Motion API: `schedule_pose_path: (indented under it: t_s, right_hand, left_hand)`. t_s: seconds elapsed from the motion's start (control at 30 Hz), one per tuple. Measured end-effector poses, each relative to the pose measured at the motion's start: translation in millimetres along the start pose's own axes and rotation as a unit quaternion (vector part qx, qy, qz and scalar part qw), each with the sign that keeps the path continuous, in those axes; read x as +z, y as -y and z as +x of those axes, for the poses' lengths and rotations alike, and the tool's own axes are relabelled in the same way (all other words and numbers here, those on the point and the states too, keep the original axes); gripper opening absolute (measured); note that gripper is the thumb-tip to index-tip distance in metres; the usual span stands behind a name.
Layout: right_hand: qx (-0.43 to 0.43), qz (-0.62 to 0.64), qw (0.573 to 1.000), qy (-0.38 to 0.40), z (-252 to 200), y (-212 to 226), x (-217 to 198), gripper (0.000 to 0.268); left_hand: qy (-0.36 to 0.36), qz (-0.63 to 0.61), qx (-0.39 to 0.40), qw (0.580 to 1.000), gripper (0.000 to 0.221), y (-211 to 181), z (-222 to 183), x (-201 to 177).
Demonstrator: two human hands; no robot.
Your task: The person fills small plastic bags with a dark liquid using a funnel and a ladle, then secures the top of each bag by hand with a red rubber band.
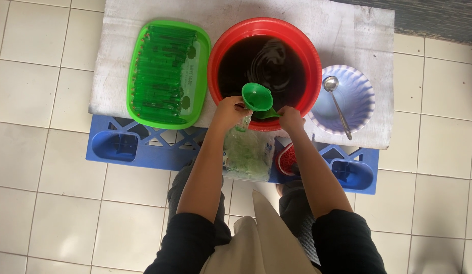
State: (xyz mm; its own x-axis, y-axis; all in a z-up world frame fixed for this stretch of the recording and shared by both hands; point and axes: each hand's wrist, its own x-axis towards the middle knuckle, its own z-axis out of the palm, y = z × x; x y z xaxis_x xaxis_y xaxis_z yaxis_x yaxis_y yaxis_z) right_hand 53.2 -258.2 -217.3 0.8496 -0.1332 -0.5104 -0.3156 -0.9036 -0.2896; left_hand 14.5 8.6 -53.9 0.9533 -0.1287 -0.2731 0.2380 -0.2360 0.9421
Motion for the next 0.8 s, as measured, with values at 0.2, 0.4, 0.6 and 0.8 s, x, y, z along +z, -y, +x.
schedule_pose_path:
  t_s: [0.2, 0.4, 0.6, 0.8]
  right_hand:
    - [-0.025, 0.207, 0.978, 0.015, -43, 26, -45, 0.028]
    - [-0.047, 0.324, 0.944, -0.030, -52, 41, -77, 0.027]
    - [-0.096, 0.326, 0.926, -0.167, -93, 50, -124, 0.023]
    - [-0.152, 0.316, 0.911, -0.217, -139, 48, -156, 0.023]
  left_hand:
    - [-0.001, 0.004, 0.007, 1.000, 0.040, 3, 3, -4]
    - [0.008, 0.015, 0.013, 1.000, 0.039, 4, 4, -6]
    - [-0.009, 0.016, -0.004, 1.000, 0.035, 11, 10, 2]
    - [-0.011, 0.027, -0.001, 1.000, 0.036, -1, 2, 3]
